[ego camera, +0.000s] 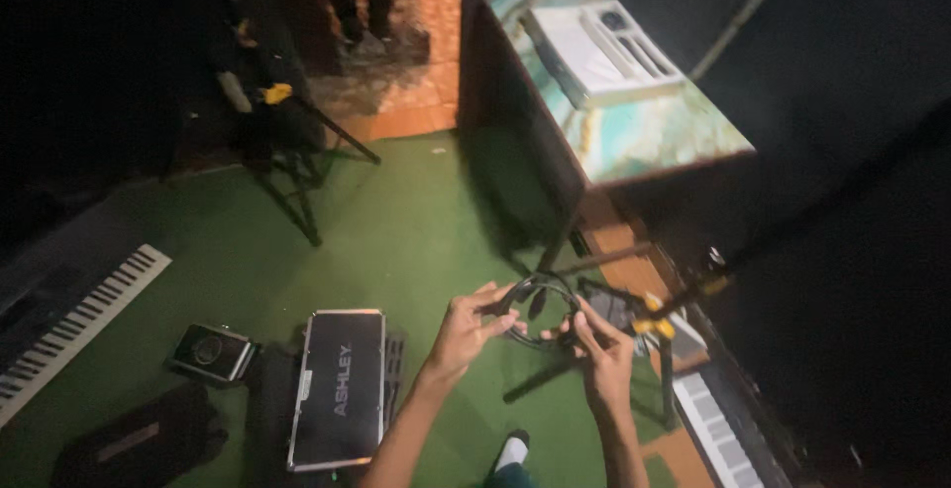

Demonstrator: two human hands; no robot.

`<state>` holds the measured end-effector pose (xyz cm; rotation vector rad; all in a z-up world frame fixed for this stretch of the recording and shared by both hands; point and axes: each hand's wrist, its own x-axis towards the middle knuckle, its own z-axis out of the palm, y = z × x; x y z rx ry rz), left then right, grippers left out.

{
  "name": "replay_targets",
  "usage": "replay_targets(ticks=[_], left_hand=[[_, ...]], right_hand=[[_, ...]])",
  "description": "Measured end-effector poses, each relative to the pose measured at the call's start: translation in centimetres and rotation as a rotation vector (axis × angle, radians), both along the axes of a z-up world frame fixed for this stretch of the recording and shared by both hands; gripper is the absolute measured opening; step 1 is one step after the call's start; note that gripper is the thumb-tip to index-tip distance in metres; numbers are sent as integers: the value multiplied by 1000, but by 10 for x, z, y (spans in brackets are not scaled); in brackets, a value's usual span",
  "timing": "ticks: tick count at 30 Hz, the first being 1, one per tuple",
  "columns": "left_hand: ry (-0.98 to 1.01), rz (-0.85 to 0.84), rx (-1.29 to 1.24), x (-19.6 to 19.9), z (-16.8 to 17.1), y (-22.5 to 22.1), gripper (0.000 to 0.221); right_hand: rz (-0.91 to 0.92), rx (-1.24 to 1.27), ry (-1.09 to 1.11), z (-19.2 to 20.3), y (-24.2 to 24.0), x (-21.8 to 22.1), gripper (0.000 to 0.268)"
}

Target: The person picks up a coiled cable and a black electronic component and places them into a foam-lined carrying case.

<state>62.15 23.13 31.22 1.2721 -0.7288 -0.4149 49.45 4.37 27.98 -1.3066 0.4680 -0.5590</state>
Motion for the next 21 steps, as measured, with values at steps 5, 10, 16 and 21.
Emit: replay_targets(ticks=[5, 10, 16, 21], left_hand=[[417, -10, -189, 54, -10, -17, 47], [149, 174, 29, 104, -1, -36, 46], [3, 289, 61, 171, 2, -64, 45], [294, 293, -55, 225, 0, -77, 50]], right_hand=[[170, 123, -83, 2, -28, 70, 44], [297, 185, -77, 18, -62, 147, 43], [386, 117, -98, 19, -98, 230, 44], [417, 144, -60, 22, -108, 293, 43]])
